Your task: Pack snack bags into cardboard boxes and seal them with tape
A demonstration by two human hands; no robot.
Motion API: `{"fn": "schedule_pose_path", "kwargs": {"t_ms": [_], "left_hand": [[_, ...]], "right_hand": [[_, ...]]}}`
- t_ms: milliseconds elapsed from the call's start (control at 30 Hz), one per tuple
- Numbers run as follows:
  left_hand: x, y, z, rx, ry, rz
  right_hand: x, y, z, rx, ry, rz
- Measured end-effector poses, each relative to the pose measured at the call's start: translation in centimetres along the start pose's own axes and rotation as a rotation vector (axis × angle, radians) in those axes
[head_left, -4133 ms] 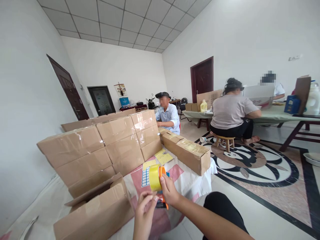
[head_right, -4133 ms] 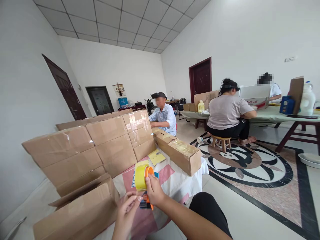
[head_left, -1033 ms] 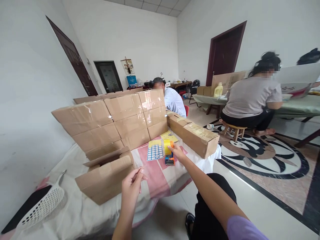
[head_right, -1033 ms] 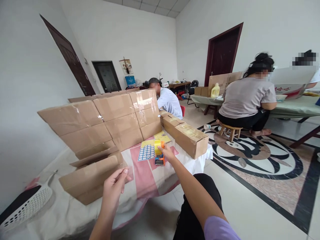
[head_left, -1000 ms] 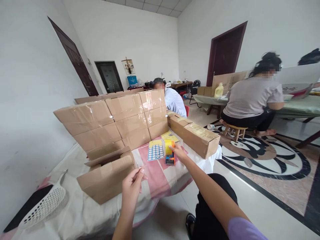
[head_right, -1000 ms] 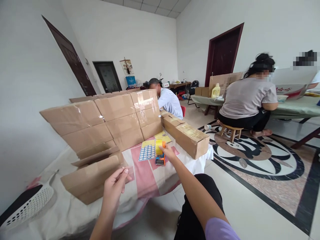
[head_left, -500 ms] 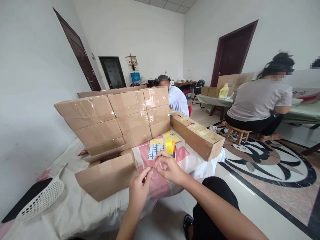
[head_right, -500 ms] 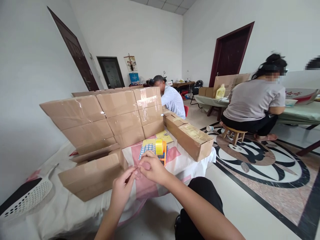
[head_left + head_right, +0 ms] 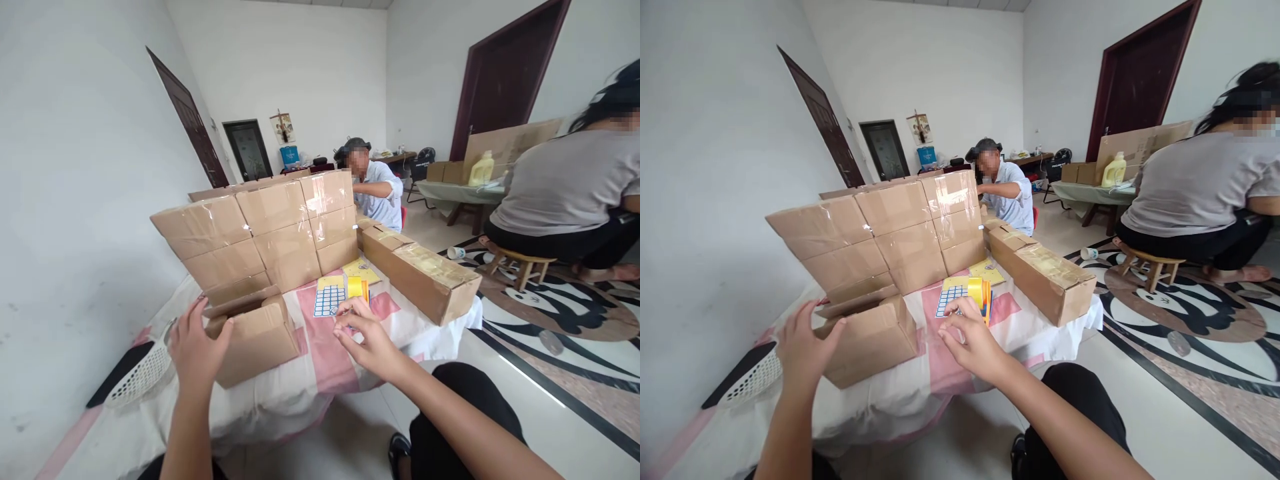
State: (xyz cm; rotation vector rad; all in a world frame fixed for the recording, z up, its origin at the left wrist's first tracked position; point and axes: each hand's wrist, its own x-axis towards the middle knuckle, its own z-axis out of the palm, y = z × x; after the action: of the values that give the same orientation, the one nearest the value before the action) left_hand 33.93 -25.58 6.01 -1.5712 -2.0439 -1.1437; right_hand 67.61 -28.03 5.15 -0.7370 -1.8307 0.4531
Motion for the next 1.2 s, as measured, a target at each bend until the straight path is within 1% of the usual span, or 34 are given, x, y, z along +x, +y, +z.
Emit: {"fn": "schedule_pose_path", "kwargs": {"t_ms": [67, 133, 167, 233, 300, 367, 400, 433, 500, 533, 567, 600, 667, 733, 767, 867, 1033, 1133, 1200], "left_hand": [[2.0, -1.7, 0.3, 0.081, -0.182, 0.053], [2.8, -2.9, 1.2, 0.095, -0.337, 0.104], [2.7, -3.4, 1.6, 0.093, -0.382, 0.119], [2.0, -4.0, 2.2, 0.084, -0.425, 0.131], [1.1, -4.4, 2.4, 0.082, -0.455, 0.152], [0.4, -4.7, 2.3, 0.085, -0.488, 0.183], [0.2, -4.8, 2.2, 0.087, -0.505, 0.198], [0.1, -4.9, 2.0, 0.092, -0.521, 0.211], [0.0, -5.1, 1.8, 0.107, -0.54, 0.233], [0.0, -5.1, 1.7, 0.113, -0.542, 0.242], [0.1, -5.1, 1.6, 0.115, -0.541, 0.246], [0.1, -5.0, 1.5, 0.112, -0.541, 0.24], [0.1, -4.9, 1.3, 0.087, -0.545, 0.211], [0.1, -4.8, 1.0, 0.048, -0.554, 0.18], [0.0, -4.7, 0.9, 0.033, -0.559, 0.169], [-0.1, -4.6, 0.5, 0.015, -0.566, 0.186], [-0.4, -5.0, 0.4, 0.099, -0.536, 0.314], [-0.4, -5.2, 0.6, 0.149, -0.531, 0.361], [-0.4, -5.3, 0.8, 0.153, -0.519, 0.371]], "right_hand": [[0.2, 0.1, 0.7, -0.026, -0.041, -0.022], [0.6, 0.0, 1.3, -0.059, -0.098, -0.055], [0.9, -0.2, 1.7, -0.07, -0.132, -0.067], [1.8, -0.7, 2.4, -0.063, -0.198, -0.074], [3.1, -1.3, 3.2, -0.013, -0.236, -0.059], [5.0, -2.0, 4.5, 0.12, -0.234, -0.007], [6.1, -2.2, 5.4, 0.233, -0.229, 0.044], [7.4, -2.4, 6.5, 0.37, -0.23, 0.11], [10.1, -2.2, 9.2, 0.655, -0.269, 0.244], [11.4, -1.8, 10.8, 0.749, -0.307, 0.285], [12.7, -1.3, 12.4, 0.776, -0.355, 0.297], [13.8, -0.6, 14.1, 0.714, -0.398, 0.279], [15.5, 1.1, 17.1, 0.388, -0.469, 0.211], [16.3, 2.7, 19.2, 0.099, -0.466, 0.181], [16.4, 3.4, 19.9, 0.019, -0.452, 0.18], [15.8, 4.4, 20.6, -0.067, -0.429, 0.181], [15.2, 4.1, 20.6, -0.203, -0.47, 0.185], [15.8, 3.7, 21.0, -0.272, -0.489, 0.23], [16.3, 3.5, 20.9, -0.331, -0.43, 0.295]]}}
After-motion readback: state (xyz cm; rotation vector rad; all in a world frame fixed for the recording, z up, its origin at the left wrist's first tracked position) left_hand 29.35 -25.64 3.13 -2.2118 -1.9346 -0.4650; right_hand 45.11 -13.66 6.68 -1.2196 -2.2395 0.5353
